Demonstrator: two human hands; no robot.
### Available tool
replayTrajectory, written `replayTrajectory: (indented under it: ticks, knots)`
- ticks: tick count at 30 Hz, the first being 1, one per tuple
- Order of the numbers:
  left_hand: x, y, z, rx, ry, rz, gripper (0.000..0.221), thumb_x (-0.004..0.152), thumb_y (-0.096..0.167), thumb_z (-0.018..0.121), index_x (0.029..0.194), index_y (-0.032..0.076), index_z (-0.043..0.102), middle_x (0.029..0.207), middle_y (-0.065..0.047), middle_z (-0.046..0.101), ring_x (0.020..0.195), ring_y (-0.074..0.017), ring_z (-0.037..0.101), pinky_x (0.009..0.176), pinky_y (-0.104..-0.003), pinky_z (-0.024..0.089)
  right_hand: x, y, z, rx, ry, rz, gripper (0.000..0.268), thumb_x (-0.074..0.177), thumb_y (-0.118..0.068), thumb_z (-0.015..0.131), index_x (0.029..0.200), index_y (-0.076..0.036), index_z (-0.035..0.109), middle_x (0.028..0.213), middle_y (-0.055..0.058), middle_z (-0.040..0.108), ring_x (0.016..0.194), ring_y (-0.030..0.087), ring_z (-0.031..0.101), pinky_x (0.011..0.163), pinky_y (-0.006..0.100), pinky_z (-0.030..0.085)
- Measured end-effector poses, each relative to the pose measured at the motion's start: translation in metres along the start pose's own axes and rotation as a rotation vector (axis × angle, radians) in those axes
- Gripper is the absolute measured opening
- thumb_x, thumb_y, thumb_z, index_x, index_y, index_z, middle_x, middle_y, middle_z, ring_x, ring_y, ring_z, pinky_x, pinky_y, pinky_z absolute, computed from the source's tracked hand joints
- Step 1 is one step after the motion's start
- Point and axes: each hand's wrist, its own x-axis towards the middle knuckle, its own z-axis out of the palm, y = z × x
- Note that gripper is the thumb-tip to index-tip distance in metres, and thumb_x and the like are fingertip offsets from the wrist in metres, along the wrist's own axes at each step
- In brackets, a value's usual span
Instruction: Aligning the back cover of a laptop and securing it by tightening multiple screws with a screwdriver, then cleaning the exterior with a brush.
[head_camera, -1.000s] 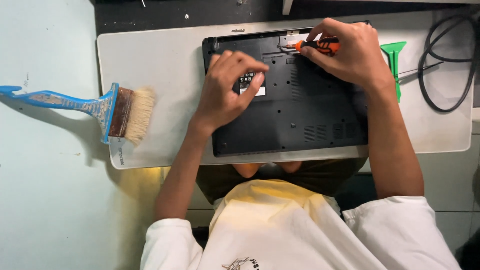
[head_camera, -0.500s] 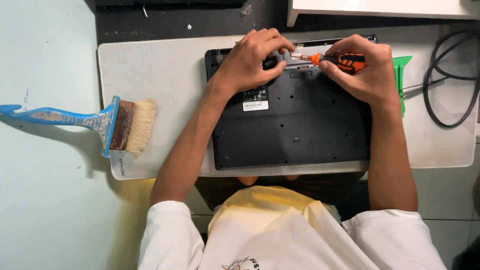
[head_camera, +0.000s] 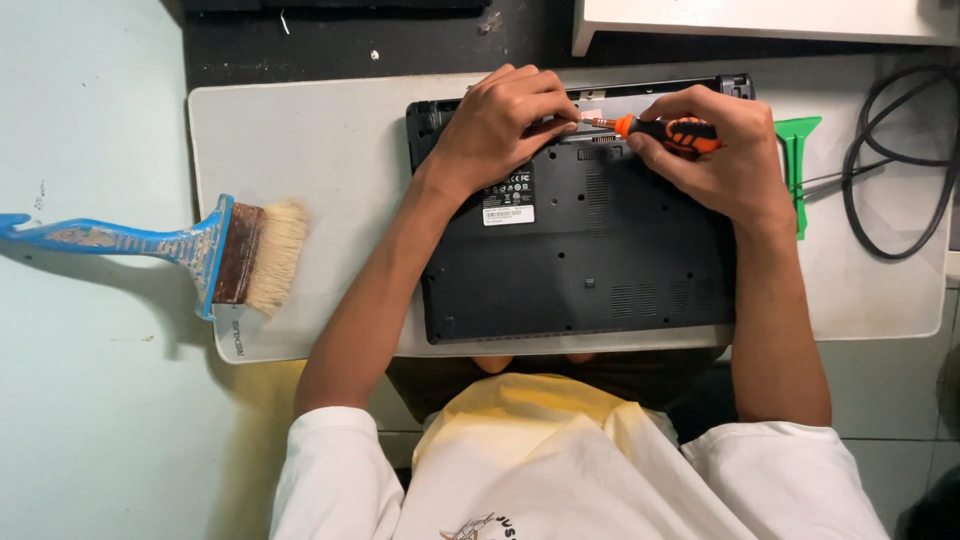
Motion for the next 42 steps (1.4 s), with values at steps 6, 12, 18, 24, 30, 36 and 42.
replayTrajectory:
  ticks: [6, 12, 18, 24, 30, 36, 42]
  knots:
    - [-0.002, -0.005, 0.004, -0.027, -0.03, -0.012, 0.008, 0.111, 0.008, 0.092, 0.114, 0.01, 0.084, 0.109, -0.004, 0.077, 0.096, -0.0257, 0.072, 0.087, -0.043, 0.055, 0.002, 0.006, 0.003, -0.089, 0.0, -0.189, 0.023, 0.111, 0.013, 0.102, 0.123, 0.004, 0.085, 0.112, 0.016, 0.079, 0.096, 0.03, 0.068, 0.086, 0.043, 0.054]
    - [-0.003, -0.009, 0.005, -0.043, -0.067, 0.018, 0.008, 0.112, 0.008, 0.091, 0.116, 0.01, 0.084, 0.11, -0.004, 0.076, 0.096, -0.0254, 0.073, 0.087, -0.043, 0.055, 0.004, -0.007, 0.002, -0.174, 0.016, -0.257, 0.019, 0.11, 0.01, 0.096, 0.123, 0.002, 0.084, 0.111, 0.016, 0.077, 0.095, 0.033, 0.064, 0.087, 0.044, 0.054]
    - [-0.001, 0.01, -0.002, -0.048, -0.077, 0.176, 0.042, 0.12, 0.032, 0.097, 0.147, 0.012, 0.071, 0.129, -0.007, 0.075, 0.116, -0.0297, 0.071, 0.101, -0.046, 0.049, -0.034, -0.028, -0.038, 0.03, -0.01, 0.005, 0.03, 0.118, 0.004, 0.081, 0.139, 0.007, 0.06, 0.125, 0.021, 0.074, 0.111, 0.034, 0.076, 0.097, 0.043, 0.062]
    - [0.029, 0.086, -0.015, -0.072, -0.259, 0.2, 0.064, 0.125, 0.053, 0.091, 0.164, 0.01, 0.064, 0.162, -0.019, 0.061, 0.151, -0.0418, 0.058, 0.126, -0.065, 0.041, -0.153, -0.035, -0.138, -0.117, 0.055, 0.097, 0.012, 0.137, 0.015, 0.087, 0.136, 0.022, 0.078, 0.117, 0.029, 0.08, 0.103, 0.035, 0.082, 0.09, 0.042, 0.063]
    - [0.031, 0.167, 0.072, -0.019, -0.483, 0.322, 0.072, 0.12, 0.063, 0.081, 0.17, 0.016, 0.06, 0.175, -0.025, 0.054, 0.162, -0.0408, 0.05, 0.136, -0.062, 0.031, -0.22, -0.049, -0.15, -0.312, -0.052, 0.231, 0.015, 0.126, -0.006, 0.092, 0.124, 0.007, 0.086, 0.109, 0.016, 0.08, 0.09, 0.026, 0.065, 0.084, 0.039, 0.049]
    - [0.026, 0.178, 0.141, 0.071, -0.512, 0.396, 0.084, 0.118, 0.062, 0.085, 0.178, 0.011, 0.056, 0.188, -0.028, 0.042, 0.177, -0.0449, 0.035, 0.143, -0.073, 0.01, -0.229, -0.038, -0.136, -0.361, -0.097, 0.064, 0.024, 0.126, -0.012, 0.093, 0.127, 0.01, 0.085, 0.115, 0.023, 0.085, 0.093, 0.032, 0.076, 0.085, 0.039, 0.06]
    - [0.023, 0.174, 0.151, 0.081, -0.403, 0.41, 0.067, 0.108, 0.041, 0.095, 0.158, 0.008, 0.067, 0.175, -0.023, 0.061, 0.171, -0.0436, 0.044, 0.143, -0.071, 0.011, -0.225, -0.037, -0.129, -0.407, -0.081, 0.071, 0.02, 0.127, -0.016, 0.093, 0.125, 0.002, 0.084, 0.107, 0.013, 0.082, 0.086, 0.026, 0.069, 0.08, 0.037, 0.052]
